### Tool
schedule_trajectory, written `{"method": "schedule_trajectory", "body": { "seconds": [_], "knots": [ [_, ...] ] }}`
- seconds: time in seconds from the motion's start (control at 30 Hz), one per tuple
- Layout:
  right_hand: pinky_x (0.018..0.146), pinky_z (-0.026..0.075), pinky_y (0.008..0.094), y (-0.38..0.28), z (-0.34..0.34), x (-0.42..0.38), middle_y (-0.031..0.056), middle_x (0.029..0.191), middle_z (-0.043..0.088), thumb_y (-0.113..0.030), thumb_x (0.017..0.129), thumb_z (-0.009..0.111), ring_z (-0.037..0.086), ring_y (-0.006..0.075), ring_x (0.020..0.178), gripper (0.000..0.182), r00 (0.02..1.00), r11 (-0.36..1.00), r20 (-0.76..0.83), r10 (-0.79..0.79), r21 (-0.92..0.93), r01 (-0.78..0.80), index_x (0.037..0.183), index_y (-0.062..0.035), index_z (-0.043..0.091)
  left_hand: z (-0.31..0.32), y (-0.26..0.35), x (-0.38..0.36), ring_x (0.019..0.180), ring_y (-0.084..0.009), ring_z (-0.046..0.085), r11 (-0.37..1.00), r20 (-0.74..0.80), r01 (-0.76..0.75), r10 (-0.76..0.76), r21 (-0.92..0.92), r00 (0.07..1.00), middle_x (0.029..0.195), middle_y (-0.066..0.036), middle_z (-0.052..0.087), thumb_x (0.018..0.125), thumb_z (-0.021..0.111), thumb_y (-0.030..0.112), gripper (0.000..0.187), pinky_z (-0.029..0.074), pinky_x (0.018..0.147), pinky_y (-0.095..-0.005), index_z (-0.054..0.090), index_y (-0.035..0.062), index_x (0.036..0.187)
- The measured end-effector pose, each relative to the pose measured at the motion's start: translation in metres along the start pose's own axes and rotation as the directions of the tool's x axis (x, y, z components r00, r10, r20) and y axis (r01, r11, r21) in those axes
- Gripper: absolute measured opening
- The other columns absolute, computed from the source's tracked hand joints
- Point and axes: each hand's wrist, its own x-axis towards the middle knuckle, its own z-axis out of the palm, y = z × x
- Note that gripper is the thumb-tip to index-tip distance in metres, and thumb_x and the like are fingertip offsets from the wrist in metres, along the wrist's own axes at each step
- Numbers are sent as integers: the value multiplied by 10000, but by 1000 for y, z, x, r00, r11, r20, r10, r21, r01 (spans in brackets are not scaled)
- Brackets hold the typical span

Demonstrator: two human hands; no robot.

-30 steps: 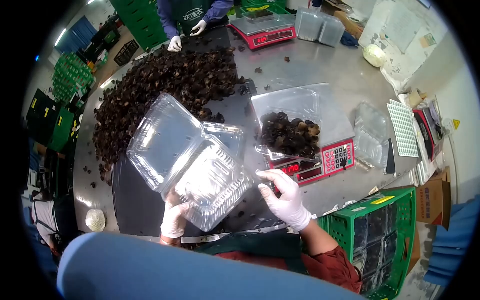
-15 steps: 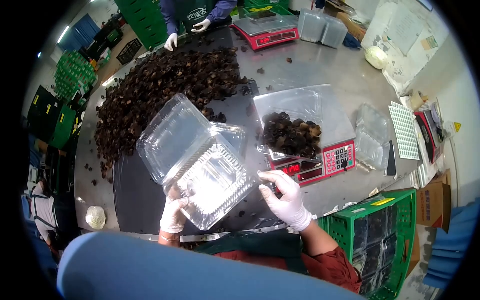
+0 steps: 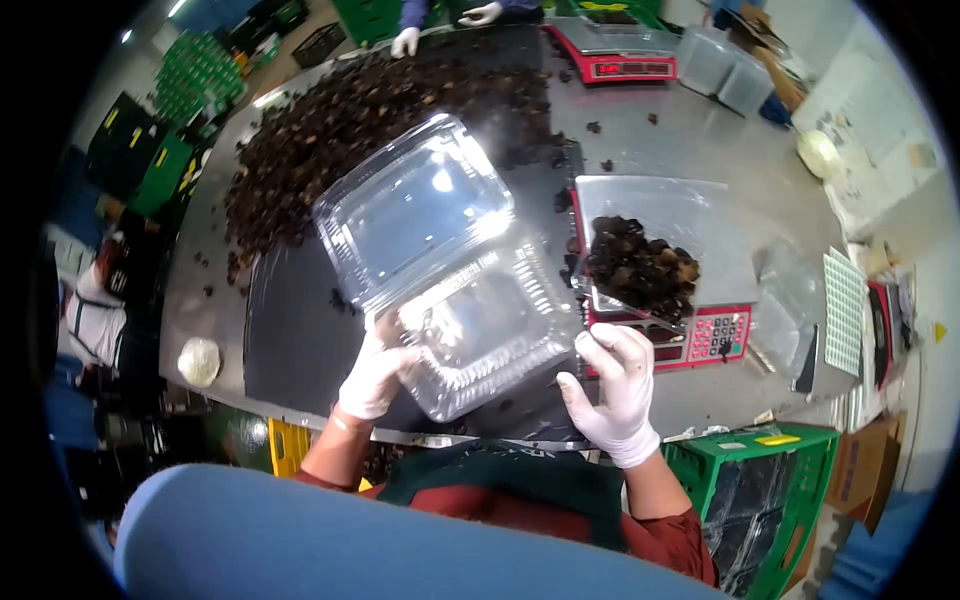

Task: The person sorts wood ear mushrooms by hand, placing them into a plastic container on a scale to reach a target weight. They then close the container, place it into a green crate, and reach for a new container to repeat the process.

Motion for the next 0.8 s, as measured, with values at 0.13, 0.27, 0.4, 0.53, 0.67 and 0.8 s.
{"method": "schedule_trajectory", "body": {
  "seconds": [0.13, 0.27, 0.4, 0.53, 0.67, 0.8],
  "knots": [
    [907, 382, 499, -9, -5, 15, 57, 1059, 539, -193, 652, 758, 489, 300, 1005, 426, 945, 966, 227, -237, -50, 255, 1042, -121, 603, 0, 4, 8, 846, -67, 459, 998, 60, 15, -18, 59, 998, 1127, -37, 502, 760, 652, 81, 684, 383, 682, -205, 360, 5, 1374],
    [979, 337, 498, -19, -2, 22, 6, 1008, 559, -183, 647, 758, 502, 250, 995, 369, 910, 946, 334, -247, -119, 300, 991, -149, 628, 0, 2, 14, 816, -55, 477, 990, 87, 120, -126, 71, 988, 1075, -23, 539, 774, 652, 125, 666, 419, 689, -199, 376, -8, 1365],
    [991, 330, 473, -16, 2, 25, -18, 954, 581, -161, 674, 732, 539, 193, 928, 304, 896, 937, 359, -263, -126, 326, 965, -146, 647, 5, 5, 17, 700, -18, 466, 992, 162, 114, -121, 54, 979, 1016, -11, 555, 809, 633, 157, 616, 358, 526, -160, 394, -13, 1350],
    [961, 376, 434, -12, 4, 26, -16, 926, 597, -125, 697, 694, 572, 168, 857, 289, 888, 931, 361, -285, -116, 346, 983, -128, 654, 10, 6, 19, 650, -11, 427, 994, 124, 100, -105, 47, 987, 942, 11, 535, 824, 637, 142, 560, 333, 511, -161, 415, -11, 1314],
    [850, 455, 364, -10, 0, 34, 9, 917, 608, -90, 711, 628, 581, 171, 844, 294, 842, 903, 410, -351, -89, 420, 1004, -92, 637, 20, 6, 25, 566, -1, 366, 998, 135, -2, -7, 66, 991, 785, 50, 496, 849, 642, 111, 415, 290, 481, -161, 488, 7, 1220],
    [692, 477, 325, -6, -16, 40, 19, 899, 610, -93, 692, 629, 585, 176, 782, 266, 824, 894, 428, -372, -75, 442, 959, -86, 635, 29, 8, 29, 596, -9, 390, 994, 182, -1, -19, 109, 983, 796, 51, 507, 852, 638, 126, 405, 310, 505, -167, 509, 9, 1218]
  ]
}}
